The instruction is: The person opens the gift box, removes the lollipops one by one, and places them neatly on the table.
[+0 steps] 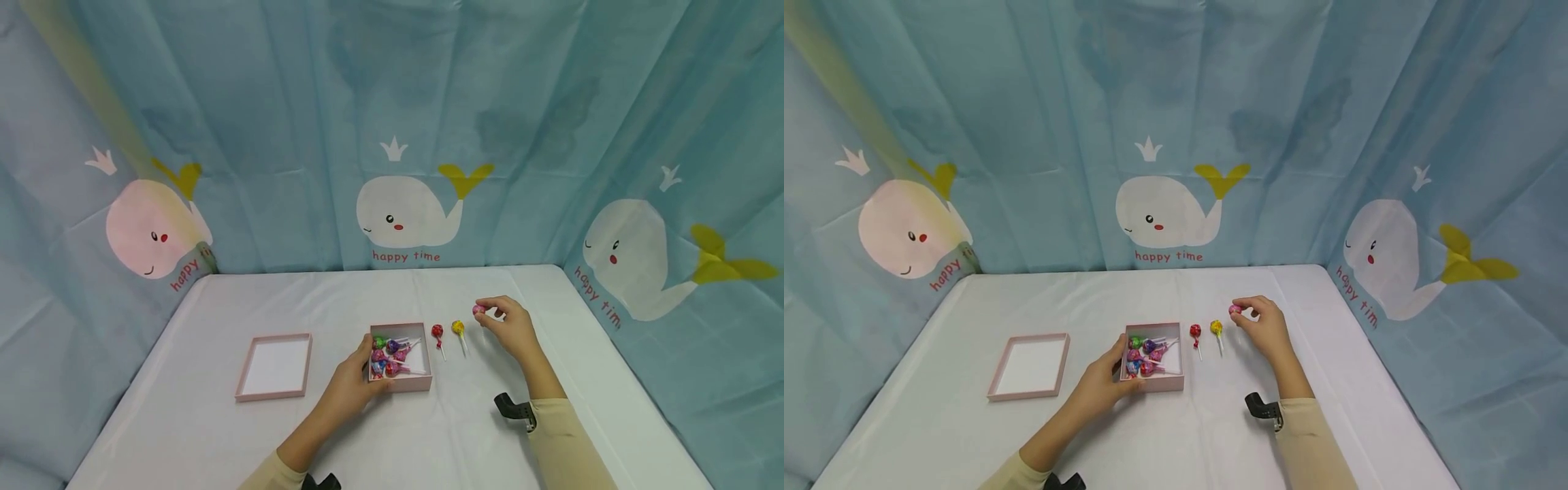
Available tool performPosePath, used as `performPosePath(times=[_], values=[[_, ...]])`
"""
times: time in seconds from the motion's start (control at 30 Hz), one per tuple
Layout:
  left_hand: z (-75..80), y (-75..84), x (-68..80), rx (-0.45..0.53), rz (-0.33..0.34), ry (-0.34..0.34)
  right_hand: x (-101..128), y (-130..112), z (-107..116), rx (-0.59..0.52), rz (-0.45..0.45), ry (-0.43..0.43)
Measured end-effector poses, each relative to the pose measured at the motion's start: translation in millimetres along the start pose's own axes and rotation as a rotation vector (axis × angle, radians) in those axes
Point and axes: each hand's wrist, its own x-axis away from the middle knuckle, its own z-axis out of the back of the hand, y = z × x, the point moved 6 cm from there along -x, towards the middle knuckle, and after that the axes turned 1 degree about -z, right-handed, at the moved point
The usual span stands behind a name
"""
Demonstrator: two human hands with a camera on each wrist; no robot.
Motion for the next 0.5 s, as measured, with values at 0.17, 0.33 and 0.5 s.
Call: performPosePath(times=[0.17, 0.33, 0.5], values=[[-0.9, -1.6, 0.0, -0.005, 0.002, 0.003, 1.0, 19.0, -5.0, 0.016, -0.084, -0.013], [-0.2, -1.3, 0.0, 0.0, 0.002, 0.01, 2.3, 31.8, -9.2, -0.012, -0.16, -0.047], [-1.1, -1.3, -0.7, 0.003, 0.003, 0.012, 3.8, 42.3, -12.9, -0.025, -0.217, -0.072]])
